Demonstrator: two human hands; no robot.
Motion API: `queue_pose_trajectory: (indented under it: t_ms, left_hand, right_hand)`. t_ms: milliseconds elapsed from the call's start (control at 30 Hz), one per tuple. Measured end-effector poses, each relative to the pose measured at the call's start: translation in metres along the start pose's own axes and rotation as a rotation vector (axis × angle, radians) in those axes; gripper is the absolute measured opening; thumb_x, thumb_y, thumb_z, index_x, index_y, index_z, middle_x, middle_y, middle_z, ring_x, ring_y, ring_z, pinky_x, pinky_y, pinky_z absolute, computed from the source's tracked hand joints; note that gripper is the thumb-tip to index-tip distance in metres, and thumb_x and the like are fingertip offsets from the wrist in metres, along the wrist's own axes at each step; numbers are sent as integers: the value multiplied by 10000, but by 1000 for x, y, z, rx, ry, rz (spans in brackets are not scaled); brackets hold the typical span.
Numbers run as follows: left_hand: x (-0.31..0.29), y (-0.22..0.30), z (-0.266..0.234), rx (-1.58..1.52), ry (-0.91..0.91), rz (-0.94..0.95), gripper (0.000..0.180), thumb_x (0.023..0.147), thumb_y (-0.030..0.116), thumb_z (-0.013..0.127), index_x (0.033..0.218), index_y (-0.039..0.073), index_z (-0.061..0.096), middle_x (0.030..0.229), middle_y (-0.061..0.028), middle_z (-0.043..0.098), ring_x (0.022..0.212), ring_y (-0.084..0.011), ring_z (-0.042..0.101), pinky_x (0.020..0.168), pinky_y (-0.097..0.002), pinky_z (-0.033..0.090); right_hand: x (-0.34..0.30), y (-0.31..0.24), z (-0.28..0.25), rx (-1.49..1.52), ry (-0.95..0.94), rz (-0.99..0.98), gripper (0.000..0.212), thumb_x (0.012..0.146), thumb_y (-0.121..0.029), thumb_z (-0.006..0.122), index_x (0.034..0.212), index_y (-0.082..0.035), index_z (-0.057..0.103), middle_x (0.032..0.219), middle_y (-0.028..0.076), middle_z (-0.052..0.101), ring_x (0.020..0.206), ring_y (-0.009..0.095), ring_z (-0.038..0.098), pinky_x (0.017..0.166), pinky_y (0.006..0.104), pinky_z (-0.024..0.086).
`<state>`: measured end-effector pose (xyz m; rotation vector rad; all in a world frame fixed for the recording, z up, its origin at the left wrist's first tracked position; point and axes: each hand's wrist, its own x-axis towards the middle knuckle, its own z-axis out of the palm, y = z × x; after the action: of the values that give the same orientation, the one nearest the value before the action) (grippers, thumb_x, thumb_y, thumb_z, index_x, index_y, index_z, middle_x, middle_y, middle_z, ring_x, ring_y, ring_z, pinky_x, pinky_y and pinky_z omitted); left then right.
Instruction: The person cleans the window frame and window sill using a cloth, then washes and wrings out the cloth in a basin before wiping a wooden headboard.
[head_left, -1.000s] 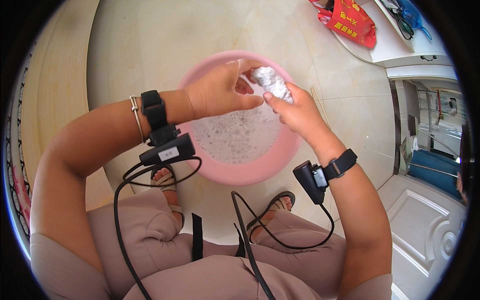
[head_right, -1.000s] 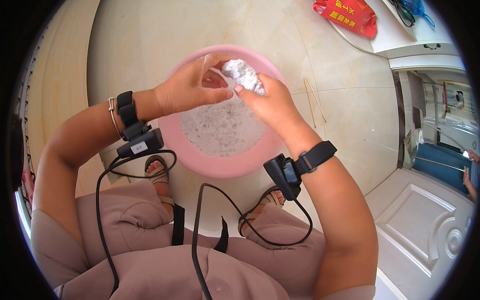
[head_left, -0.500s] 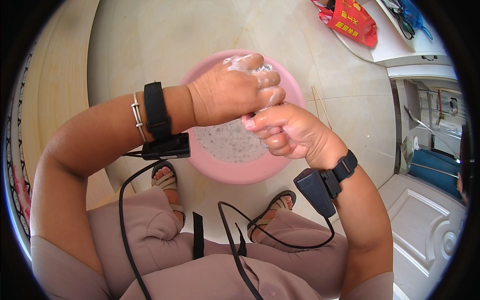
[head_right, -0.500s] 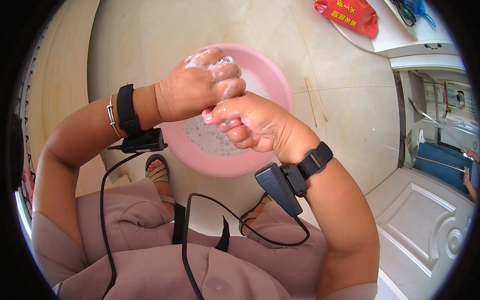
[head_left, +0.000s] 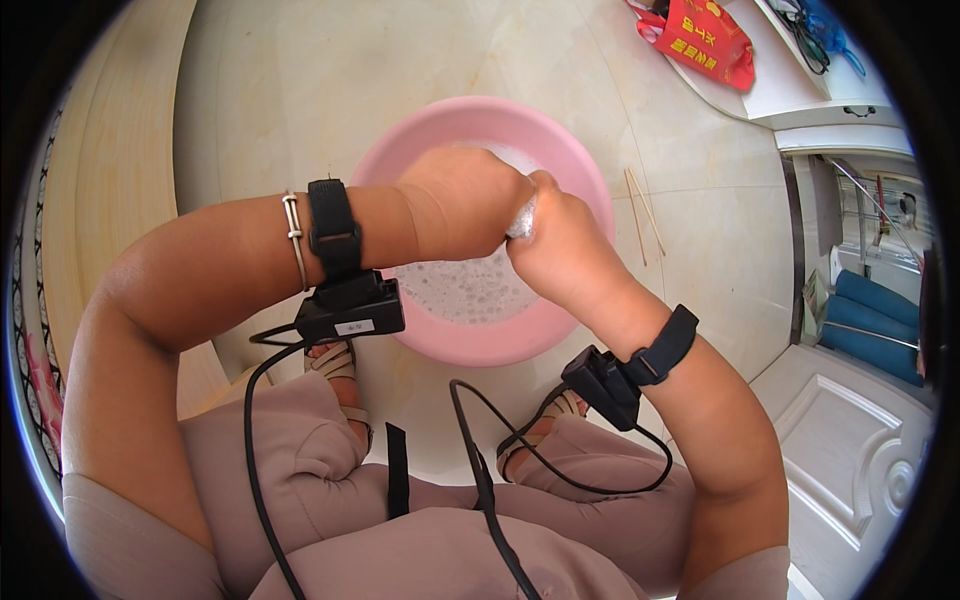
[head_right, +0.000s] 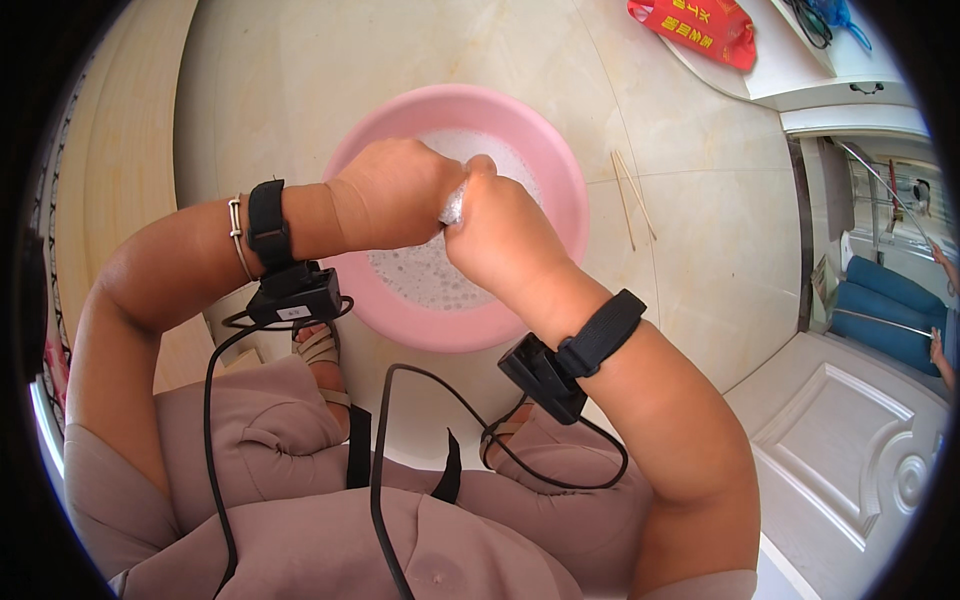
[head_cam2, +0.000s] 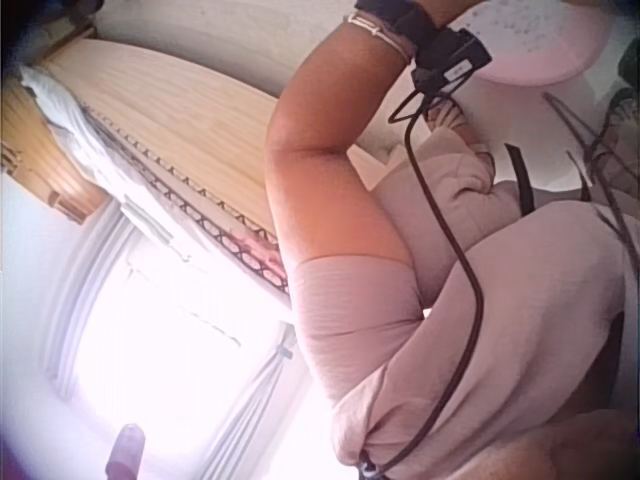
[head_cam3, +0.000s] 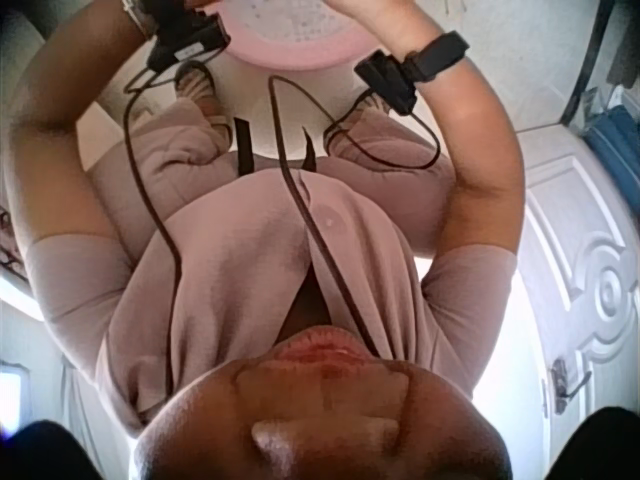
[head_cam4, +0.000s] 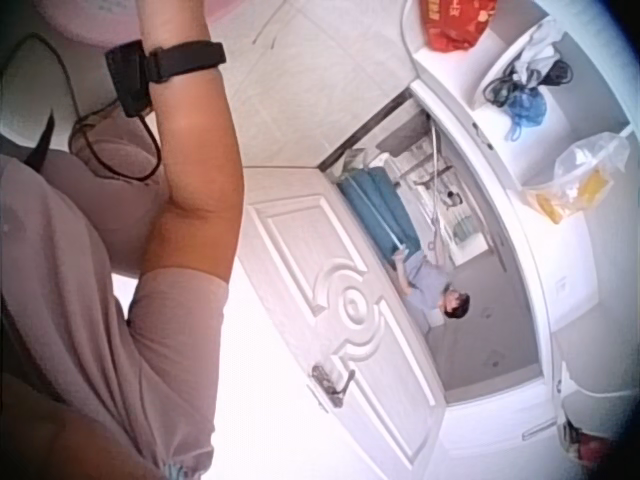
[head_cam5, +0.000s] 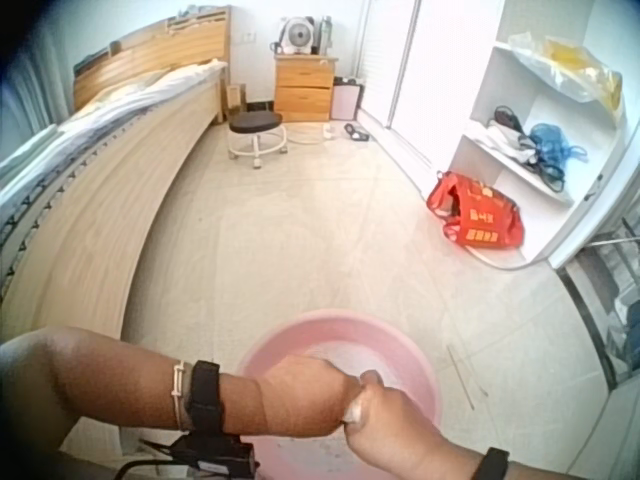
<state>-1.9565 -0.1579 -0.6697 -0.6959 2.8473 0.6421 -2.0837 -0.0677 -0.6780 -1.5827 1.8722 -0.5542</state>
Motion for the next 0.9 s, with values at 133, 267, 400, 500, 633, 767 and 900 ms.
queue_pose_trajectory:
  t_ms: [133, 267, 400, 500, 633, 767, 900]
  left_hand:
    - [-2, 1, 9, -315, -145, -63, 119, 746, 119, 642, 809, 21, 666, 769, -156, 675, 738, -321, 664, 635, -427, 518]
    - [-6, 1, 17, -681, -245, -53, 176, 720, 119, 676, 854, 22, 616, 678, -94, 617, 561, -222, 561, 524, -360, 451]
    - [-11, 6, 9, -1112, -396, -288, 162, 744, 120, 671, 875, 56, 600, 637, 11, 505, 517, -104, 420, 451, -282, 344]
    - [-10, 2, 7, -1231, -490, -229, 192, 780, 247, 707, 827, 130, 562, 611, 41, 380, 521, -84, 305, 441, -257, 228]
    - [-15, -1, 3, -1449, -618, -184, 184, 830, 238, 695, 832, 151, 534, 646, 55, 374, 517, -62, 272, 452, -231, 214]
    - [-17, -9, 9, -1605, -598, -104, 206, 844, 208, 704, 876, 166, 506, 725, 63, 404, 515, -49, 241, 456, -209, 216]
    - [-13, -36, 14, -1704, -601, -179, 308, 836, 245, 726, 1052, 113, 550, 777, 48, 478, 535, -30, 308, 463, -196, 255]
  right_hand:
    - [-2, -4, -10, -322, -153, -88, 240, 762, 19, 575, 976, 35, 468, 730, 223, 634, 652, 379, 630, 546, 435, 495]
    - [-4, 9, -12, -478, -110, -367, 271, 747, 2, 598, 988, -21, 475, 695, 180, 617, 629, 358, 623, 512, 432, 491]
    - [-4, 15, -16, -562, -25, -500, 290, 756, -42, 614, 1015, -87, 491, 699, 144, 601, 617, 331, 626, 486, 410, 490]
    - [-2, 21, -18, -559, 76, -589, 418, 692, -88, 696, 1077, -137, 541, 722, 91, 563, 600, 292, 613, 498, 371, 490]
    - [-1, 22, -25, -533, 97, -717, 455, 694, -104, 699, 1124, -176, 568, 738, 56, 534, 576, 257, 598, 480, 351, 482]
    - [1, 18, -38, -580, 120, -792, 337, 792, -141, 622, 1109, -258, 615, 728, 26, 544, 604, 215, 614, 499, 336, 499]
    - [6, 23, -35, -579, 197, -797, 346, 788, -123, 622, 1120, -222, 618, 775, 35, 554, 654, 203, 626, 510, 319, 495]
